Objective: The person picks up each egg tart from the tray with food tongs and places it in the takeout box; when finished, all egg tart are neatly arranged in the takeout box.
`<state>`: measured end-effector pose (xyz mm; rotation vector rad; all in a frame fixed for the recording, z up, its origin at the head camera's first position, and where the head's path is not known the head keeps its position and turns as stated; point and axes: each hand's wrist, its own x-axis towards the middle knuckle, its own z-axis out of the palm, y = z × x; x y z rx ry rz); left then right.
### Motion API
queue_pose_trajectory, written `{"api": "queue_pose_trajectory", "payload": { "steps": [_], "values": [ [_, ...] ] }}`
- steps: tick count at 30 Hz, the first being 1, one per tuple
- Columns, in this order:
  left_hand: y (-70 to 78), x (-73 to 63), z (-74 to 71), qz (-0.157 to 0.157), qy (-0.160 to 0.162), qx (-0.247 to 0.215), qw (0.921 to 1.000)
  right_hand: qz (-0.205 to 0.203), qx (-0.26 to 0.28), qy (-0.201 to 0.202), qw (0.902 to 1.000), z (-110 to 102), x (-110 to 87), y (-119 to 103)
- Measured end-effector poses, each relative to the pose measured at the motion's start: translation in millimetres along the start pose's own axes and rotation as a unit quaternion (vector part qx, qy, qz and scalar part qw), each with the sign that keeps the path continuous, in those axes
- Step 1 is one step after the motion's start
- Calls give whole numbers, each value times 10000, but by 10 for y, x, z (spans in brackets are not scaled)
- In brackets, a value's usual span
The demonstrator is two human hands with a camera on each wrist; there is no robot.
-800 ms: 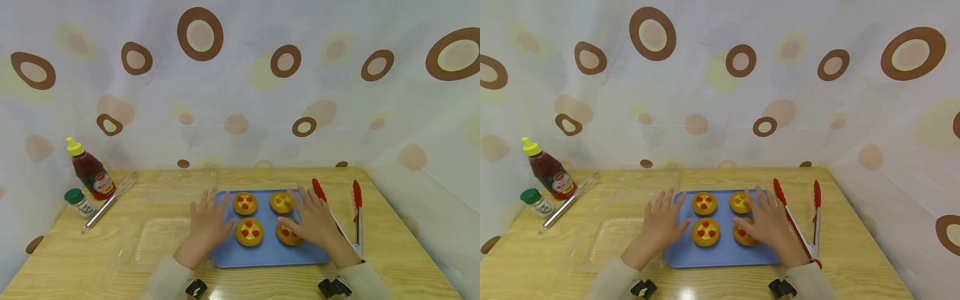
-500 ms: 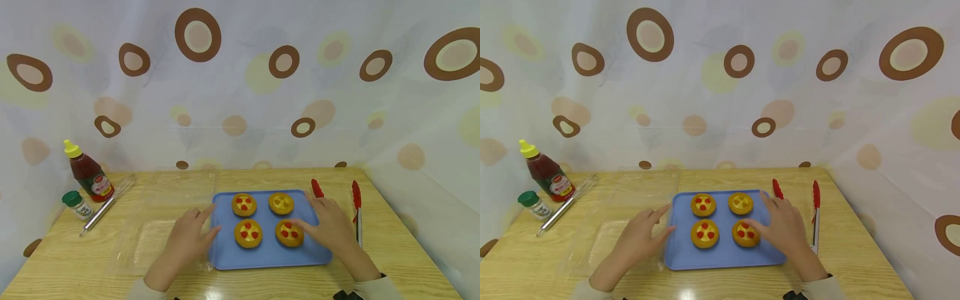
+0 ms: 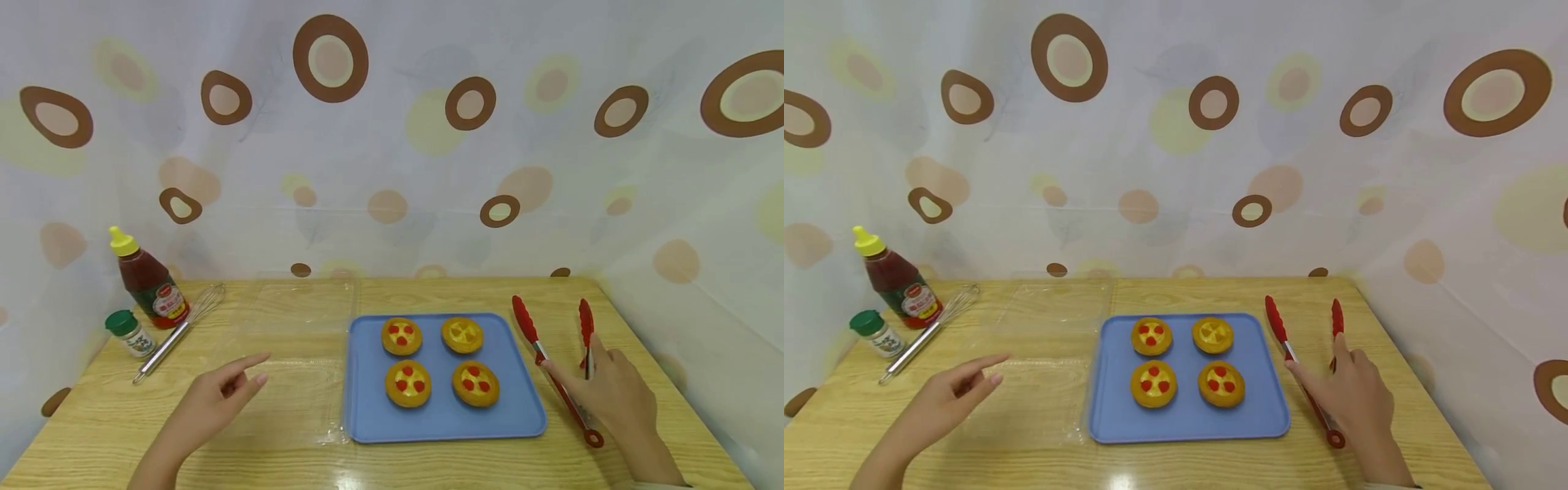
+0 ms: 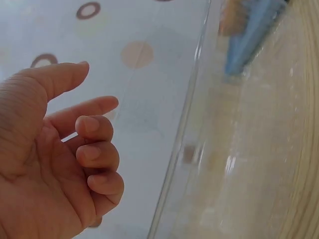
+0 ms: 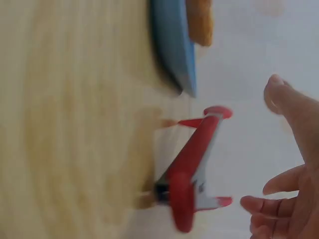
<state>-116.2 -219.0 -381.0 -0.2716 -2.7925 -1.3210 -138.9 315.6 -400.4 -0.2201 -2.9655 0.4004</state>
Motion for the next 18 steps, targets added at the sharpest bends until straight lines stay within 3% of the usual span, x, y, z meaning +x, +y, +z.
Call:
{"api": "queue_pose_trajectory", "payload": {
  "steps": [4, 7, 12, 18],
  "values": [
    [-198, -68, -202, -102, 548, 84, 9984, 248, -172, -494, 9983, 47, 29, 170],
    [-377, -97, -311, -123, 731, -133, 9972, 384, -200, -800, 9959, 59, 63, 242],
    [-679, -126, -399, -297, 679, -576, 9956, 453, -60, -1305, 9904, 72, 102, 288],
    [-903, -110, -343, -708, 560, -790, 9928, 381, 178, -1535, 9873, 102, 119, 312]
  ]
}}
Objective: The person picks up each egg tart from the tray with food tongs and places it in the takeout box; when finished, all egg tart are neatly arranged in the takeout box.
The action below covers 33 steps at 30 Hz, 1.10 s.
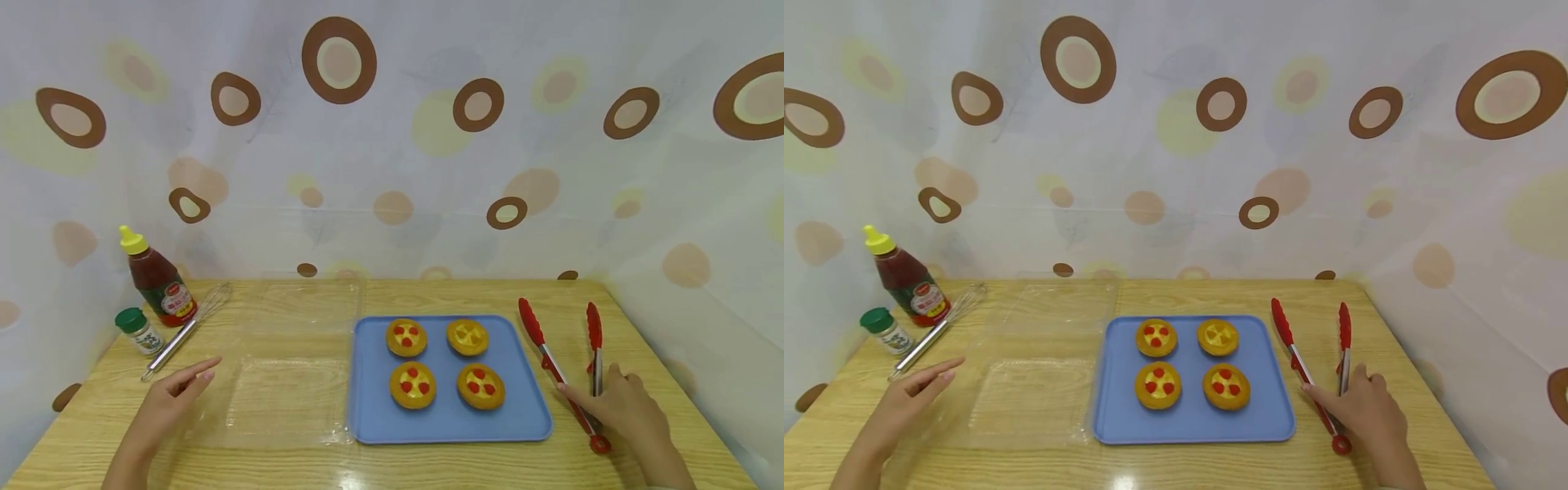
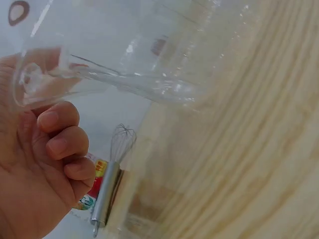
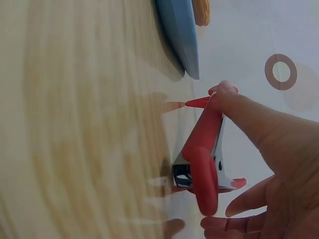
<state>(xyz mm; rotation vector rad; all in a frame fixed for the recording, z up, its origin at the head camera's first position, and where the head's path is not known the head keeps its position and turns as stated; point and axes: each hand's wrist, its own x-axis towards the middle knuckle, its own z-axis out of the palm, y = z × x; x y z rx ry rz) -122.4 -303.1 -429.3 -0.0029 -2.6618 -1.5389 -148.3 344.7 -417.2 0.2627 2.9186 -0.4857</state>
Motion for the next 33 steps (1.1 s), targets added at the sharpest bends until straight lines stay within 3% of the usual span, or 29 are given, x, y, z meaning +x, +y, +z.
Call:
{"api": "queue_pose_trajectory", "payload": {
  "steps": [7, 12, 18, 24, 29, 33],
  "values": [
    [-127, 6, 104, 284, -14, -329, 9991, -245, 310, 16, 9992, 36, 11, 13],
    [-200, 7, 151, 563, -281, -901, 9939, -328, 391, 47, 9987, 71, 41, 12],
    [-261, 35, 187, 925, -587, -1955, 9746, -439, 429, 229, 9979, 89, 63, -4],
    [-302, 31, 195, 1156, -670, -2580, 9569, -634, 583, 600, 9945, 131, 72, -43],
    [-312, 51, 227, 1198, -959, -3286, 9319, -522, 888, 874, 9908, 160, 47, -45],
    [-314, 66, 230, 1215, -1003, -3314, 9302, -538, 903, 997, 9894, 176, 39, -36]
  ]
}}
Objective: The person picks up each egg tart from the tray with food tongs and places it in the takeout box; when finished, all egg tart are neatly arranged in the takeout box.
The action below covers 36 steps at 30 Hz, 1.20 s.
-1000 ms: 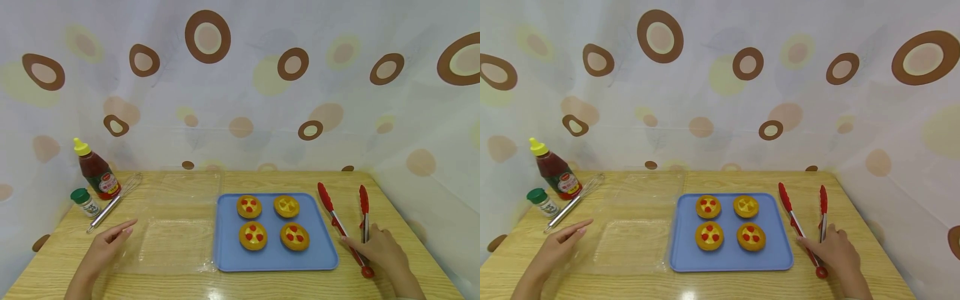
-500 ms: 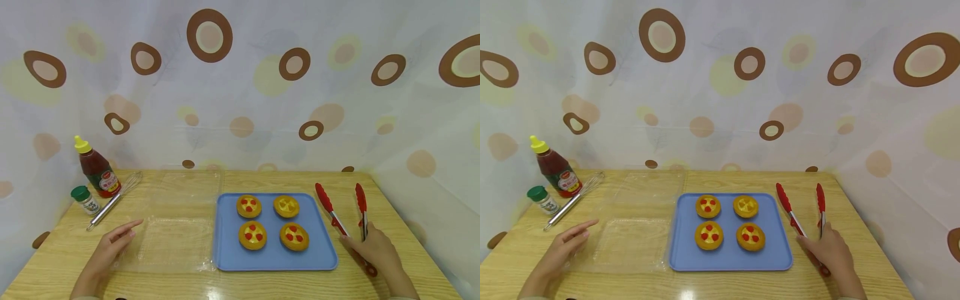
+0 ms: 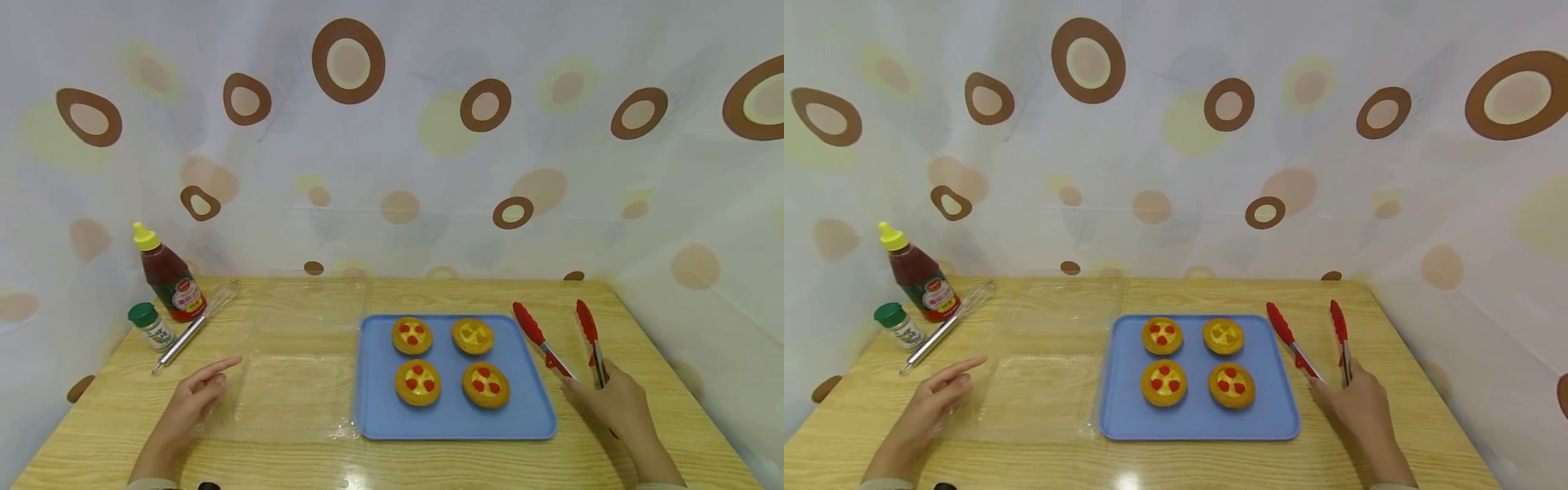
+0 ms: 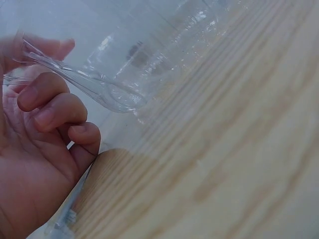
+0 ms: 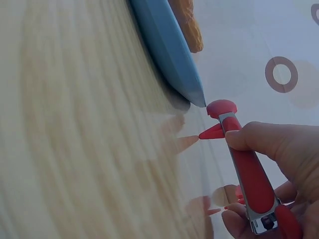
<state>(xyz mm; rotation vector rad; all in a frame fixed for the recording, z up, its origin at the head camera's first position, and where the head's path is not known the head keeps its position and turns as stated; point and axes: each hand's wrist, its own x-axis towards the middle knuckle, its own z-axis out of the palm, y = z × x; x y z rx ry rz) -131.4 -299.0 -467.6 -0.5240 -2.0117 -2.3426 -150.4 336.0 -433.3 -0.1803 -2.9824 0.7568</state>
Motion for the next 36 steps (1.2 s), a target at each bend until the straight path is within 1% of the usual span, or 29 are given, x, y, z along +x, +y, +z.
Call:
{"api": "queue_pose_trajectory", "payload": {
  "steps": [2, 7, 10, 14, 19, 23, 27, 32, 34, 36],
  "values": [
    [-10, 8, 7, -22, 0, 52, 10000, 5, 7, 59, 10000, -6, -9, 14],
    [-22, 21, 22, -73, -29, 158, 9998, -33, 28, 380, 9993, -40, -20, 41],
    [-16, 29, 25, -57, -82, 118, 9999, -126, 56, 614, 9980, -73, -13, 52],
    [5, 31, 9, -19, -191, 2, 9998, -403, 64, 982, 9943, -126, -20, 34],
    [26, 12, -7, -36, -248, -93, 9996, -665, 112, 1170, 9908, -211, -37, -45],
    [28, 1, 0, -36, -202, -110, 9997, -958, 58, 1343, 9863, -288, -28, -150],
    [34, 4, 6, -69, -110, -44, 9999, -1387, 101, 1310, 9816, -362, -12, -268],
    [41, 2, 5, -179, 115, 111, 9997, -1827, 209, 935, 9785, -391, 23, -441],
    [43, 4, 8, -189, 134, 105, 9997, -1920, 155, 722, 9786, -396, 45, -509],
    [40, 7, 11, -160, 84, 5, 9998, -2035, 102, 501, 9777, -400, 72, -575]
  ]
}}
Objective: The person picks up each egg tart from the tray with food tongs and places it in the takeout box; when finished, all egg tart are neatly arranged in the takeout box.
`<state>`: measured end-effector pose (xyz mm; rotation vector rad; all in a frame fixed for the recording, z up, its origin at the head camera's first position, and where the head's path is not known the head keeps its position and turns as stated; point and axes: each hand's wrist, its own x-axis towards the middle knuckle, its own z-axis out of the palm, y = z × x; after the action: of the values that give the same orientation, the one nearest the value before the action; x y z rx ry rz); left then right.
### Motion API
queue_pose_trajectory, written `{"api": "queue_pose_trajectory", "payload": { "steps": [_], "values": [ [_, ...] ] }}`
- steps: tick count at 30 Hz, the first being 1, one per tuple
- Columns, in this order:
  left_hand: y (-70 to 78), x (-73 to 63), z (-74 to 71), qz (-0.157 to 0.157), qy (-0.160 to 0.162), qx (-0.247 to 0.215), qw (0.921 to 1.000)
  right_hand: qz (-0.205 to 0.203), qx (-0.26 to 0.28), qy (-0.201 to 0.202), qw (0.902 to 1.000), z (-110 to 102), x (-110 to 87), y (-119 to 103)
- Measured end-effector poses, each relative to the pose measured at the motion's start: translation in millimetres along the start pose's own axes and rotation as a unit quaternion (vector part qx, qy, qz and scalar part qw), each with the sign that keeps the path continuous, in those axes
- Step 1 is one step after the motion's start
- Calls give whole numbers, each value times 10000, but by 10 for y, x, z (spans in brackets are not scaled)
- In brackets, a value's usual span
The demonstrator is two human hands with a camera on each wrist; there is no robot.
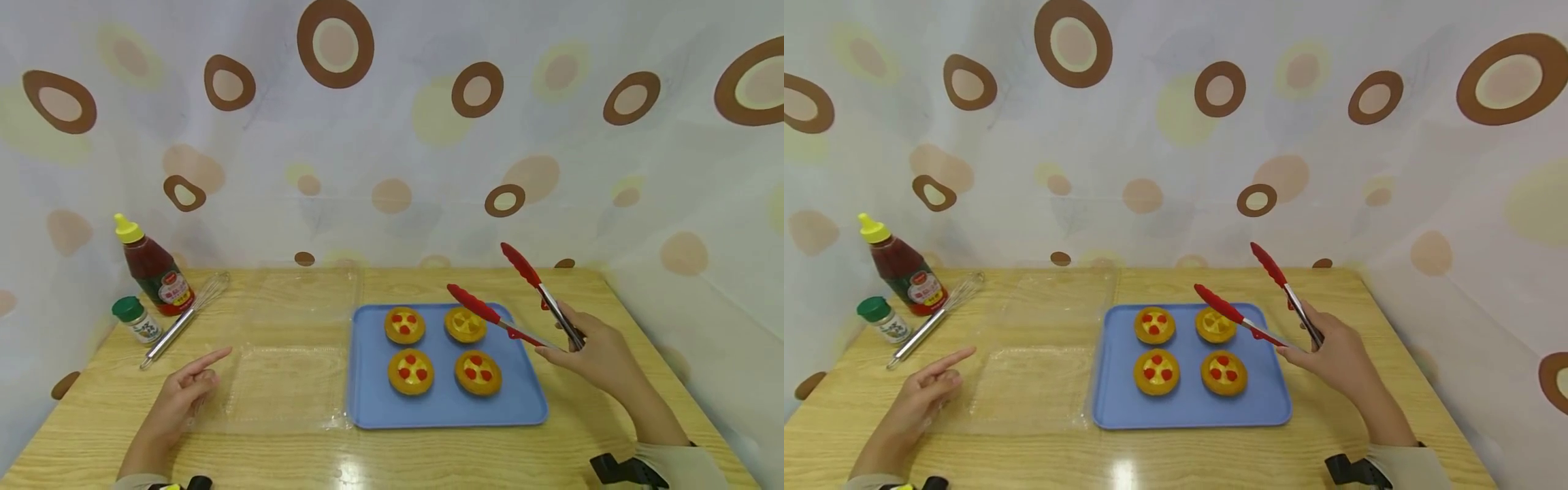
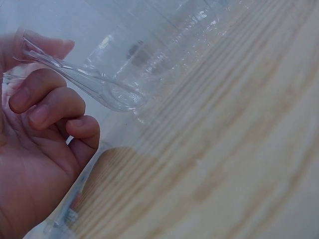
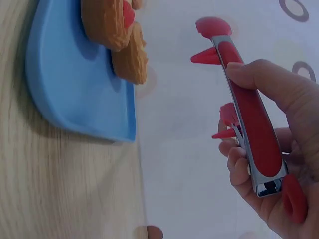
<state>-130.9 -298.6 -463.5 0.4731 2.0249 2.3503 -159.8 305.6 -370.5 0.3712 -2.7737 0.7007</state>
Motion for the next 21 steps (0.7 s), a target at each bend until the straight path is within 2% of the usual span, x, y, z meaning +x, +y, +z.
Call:
{"api": "queue_pose_trajectory", "payload": {
  "steps": [4, 11, 21],
  "values": [
    [6, -1, 4, 13, -36, -27, 10000, -218, 148, -471, 9985, 16, 89, -100],
    [20, -11, -5, -6, 12, 24, 10000, -628, 528, -1194, 9895, 77, 263, -256],
    [11, -7, -4, -60, -29, 38, 10000, -872, 284, -2131, 9727, 134, 532, -413]
  ]
}}
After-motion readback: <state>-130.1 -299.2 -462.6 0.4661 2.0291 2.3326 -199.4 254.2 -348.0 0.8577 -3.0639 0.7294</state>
